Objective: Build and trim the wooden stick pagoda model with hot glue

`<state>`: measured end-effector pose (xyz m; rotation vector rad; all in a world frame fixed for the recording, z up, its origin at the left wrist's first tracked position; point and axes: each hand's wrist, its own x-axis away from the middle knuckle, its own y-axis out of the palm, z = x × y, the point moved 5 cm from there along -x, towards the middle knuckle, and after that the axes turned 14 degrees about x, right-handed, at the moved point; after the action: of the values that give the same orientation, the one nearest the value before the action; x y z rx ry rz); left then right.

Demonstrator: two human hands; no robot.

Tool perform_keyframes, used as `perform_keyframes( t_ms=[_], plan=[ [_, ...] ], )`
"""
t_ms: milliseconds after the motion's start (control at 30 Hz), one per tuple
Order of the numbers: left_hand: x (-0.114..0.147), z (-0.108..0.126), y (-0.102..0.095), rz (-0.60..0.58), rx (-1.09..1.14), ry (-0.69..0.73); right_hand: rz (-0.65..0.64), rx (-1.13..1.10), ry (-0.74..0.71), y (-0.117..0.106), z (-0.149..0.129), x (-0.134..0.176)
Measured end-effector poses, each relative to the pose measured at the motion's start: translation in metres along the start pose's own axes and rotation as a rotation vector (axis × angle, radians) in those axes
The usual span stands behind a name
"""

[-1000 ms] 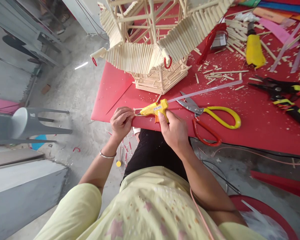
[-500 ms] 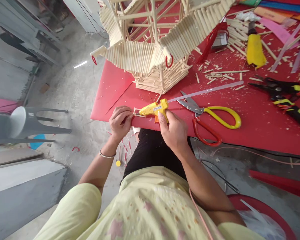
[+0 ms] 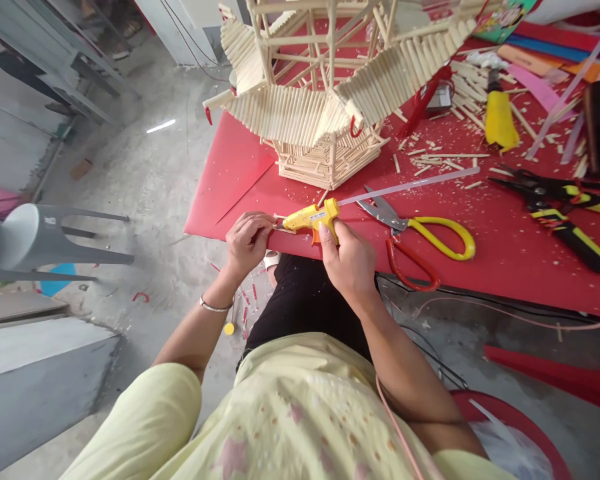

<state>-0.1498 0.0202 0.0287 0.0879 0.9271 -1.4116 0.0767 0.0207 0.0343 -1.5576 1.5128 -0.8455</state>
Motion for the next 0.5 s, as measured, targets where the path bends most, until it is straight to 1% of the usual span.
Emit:
perform_keyframes(
  t_ms=[267, 500],
  plan=[
    [0.0001, 0.0006, -0.0034, -0.008, 0.063, 0.033, 0.021, 0.059, 0.005, 0.0003, -0.0006, 0.0010],
    [0.0022, -0.0060, -0.0051, -0.017, 0.104, -0.007, 0.042, 0.070, -0.012, 0.0024, 0.0005, 0.0003]
  ],
)
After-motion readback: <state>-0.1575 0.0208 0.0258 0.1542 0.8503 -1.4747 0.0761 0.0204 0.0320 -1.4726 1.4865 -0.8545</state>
